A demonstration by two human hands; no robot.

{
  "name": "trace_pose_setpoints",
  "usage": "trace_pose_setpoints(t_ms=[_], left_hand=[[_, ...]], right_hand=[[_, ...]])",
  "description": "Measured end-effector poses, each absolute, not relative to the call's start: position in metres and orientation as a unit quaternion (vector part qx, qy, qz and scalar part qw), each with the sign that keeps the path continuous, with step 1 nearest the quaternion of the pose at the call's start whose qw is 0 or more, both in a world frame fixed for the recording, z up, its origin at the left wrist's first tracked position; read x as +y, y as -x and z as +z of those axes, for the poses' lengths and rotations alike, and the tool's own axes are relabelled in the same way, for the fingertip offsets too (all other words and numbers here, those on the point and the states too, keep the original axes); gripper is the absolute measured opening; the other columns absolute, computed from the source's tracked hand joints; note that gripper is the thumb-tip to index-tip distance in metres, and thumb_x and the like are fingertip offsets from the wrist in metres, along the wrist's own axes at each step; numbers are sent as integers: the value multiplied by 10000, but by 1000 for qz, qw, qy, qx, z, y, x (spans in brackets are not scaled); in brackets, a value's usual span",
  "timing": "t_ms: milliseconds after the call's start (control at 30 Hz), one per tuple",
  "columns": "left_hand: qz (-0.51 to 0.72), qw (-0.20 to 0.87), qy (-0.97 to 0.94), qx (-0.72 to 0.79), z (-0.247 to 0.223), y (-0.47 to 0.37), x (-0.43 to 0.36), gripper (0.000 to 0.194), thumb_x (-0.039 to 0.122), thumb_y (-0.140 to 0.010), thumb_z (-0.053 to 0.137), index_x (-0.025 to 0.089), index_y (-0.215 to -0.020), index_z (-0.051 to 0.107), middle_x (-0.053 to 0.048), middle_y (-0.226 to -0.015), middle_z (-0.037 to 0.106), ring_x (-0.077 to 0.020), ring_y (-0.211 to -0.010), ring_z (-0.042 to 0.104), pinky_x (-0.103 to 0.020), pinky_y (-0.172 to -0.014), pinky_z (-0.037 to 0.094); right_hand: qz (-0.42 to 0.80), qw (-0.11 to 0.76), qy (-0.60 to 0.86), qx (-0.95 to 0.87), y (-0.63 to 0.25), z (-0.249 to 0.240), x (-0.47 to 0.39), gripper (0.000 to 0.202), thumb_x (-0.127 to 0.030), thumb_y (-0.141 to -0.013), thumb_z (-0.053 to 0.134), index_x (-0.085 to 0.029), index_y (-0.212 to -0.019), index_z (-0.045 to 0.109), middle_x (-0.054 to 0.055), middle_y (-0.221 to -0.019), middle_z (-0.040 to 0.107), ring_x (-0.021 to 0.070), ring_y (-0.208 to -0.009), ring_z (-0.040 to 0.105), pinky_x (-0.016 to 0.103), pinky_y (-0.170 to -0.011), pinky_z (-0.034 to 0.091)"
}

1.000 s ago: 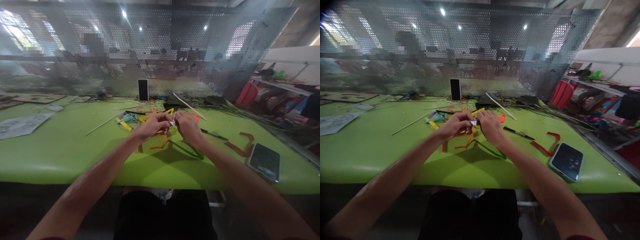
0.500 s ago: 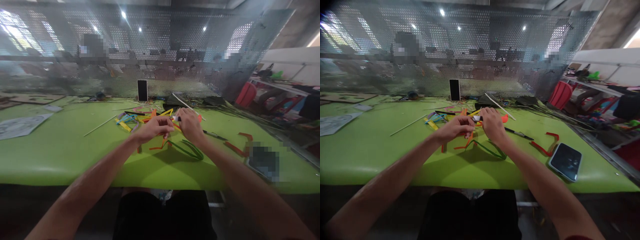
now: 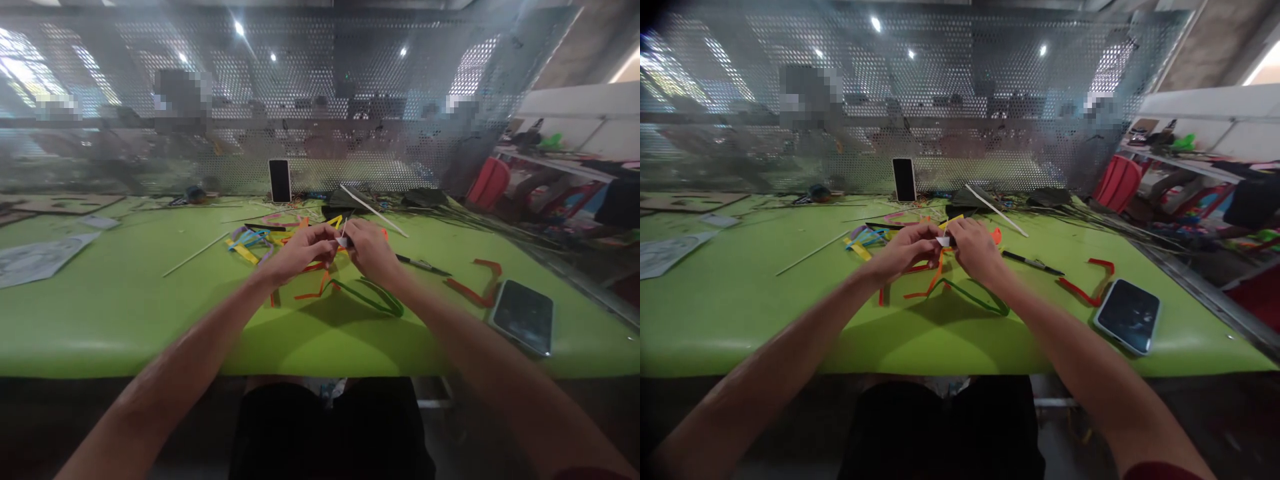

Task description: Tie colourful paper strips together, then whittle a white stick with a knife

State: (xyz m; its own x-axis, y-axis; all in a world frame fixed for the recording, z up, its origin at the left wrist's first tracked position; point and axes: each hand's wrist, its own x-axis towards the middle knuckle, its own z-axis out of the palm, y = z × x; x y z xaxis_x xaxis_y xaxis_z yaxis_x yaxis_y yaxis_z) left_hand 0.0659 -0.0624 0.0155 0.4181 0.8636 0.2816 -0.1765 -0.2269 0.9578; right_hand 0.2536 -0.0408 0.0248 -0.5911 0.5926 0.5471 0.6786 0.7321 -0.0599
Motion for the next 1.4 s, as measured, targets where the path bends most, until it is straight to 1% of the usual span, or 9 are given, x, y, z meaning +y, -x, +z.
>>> trace_pose_setpoints(t_ms=[167,333,467,600,867,1167,1400], left_hand=[[455,559,-643,260,10,-64,-60,167,247,-822,703,154,-944,636,22,-712,630,-78,-571,592,-221,-591,484],[451,559,-644,263,13,-64,-62,147,251,-828,696,145,-907,631,23,-682,618,-78,-565,586,-219,-584,480],[450,563,-641,263,15,-66,-63,122,229,-799,694,140,-856,634,26,-659,615,-72,-548,576,-212,-571,473],[464,576,-615,273,17,-67,-64,80,178,-726,689,137,-774,639,26,-592,602,-72,-520,549,-206,-542,457],[491,582,-572,304,18,-71,-68,84,186,-657,693,147,-683,623,30,-511,562,-65,-470,498,-193,-492,409],[500,580,-572,294,18,-73,-69,67,181,-629,665,150,-658,613,32,-492,555,-62,-455,481,-189,-484,378],[499,589,-581,260,17,-73,-69,86,188,-630,692,149,-642,616,38,-486,541,-63,-450,467,-195,-481,362]], right_hand=[[-87,262,369,-888,-250,21,-39,203,-59,-872,460,-161,-933,625,123,-914,659,249,-869,533,338,-770,354],[-84,254,365,-891,-250,19,-38,193,-72,-896,459,-161,-939,624,118,-920,660,245,-868,529,333,-773,350],[-88,250,359,-895,-250,20,-40,181,-77,-909,461,-159,-938,620,114,-907,654,243,-856,521,329,-768,347],[-107,238,354,-898,-249,22,-44,190,-84,-925,441,-159,-944,615,118,-912,652,245,-824,498,338,-753,330],[-150,252,364,-884,-247,21,-48,201,-86,-932,421,-166,-937,606,121,-936,658,257,-864,486,360,-764,286],[-173,276,357,-875,-246,16,-47,192,-98,-926,417,-165,-923,597,127,-935,653,271,-880,491,375,-770,302],[-172,287,354,-873,-244,17,-49,184,-94,-926,428,-176,-915,592,121,-926,650,264,-867,485,369,-764,306]])
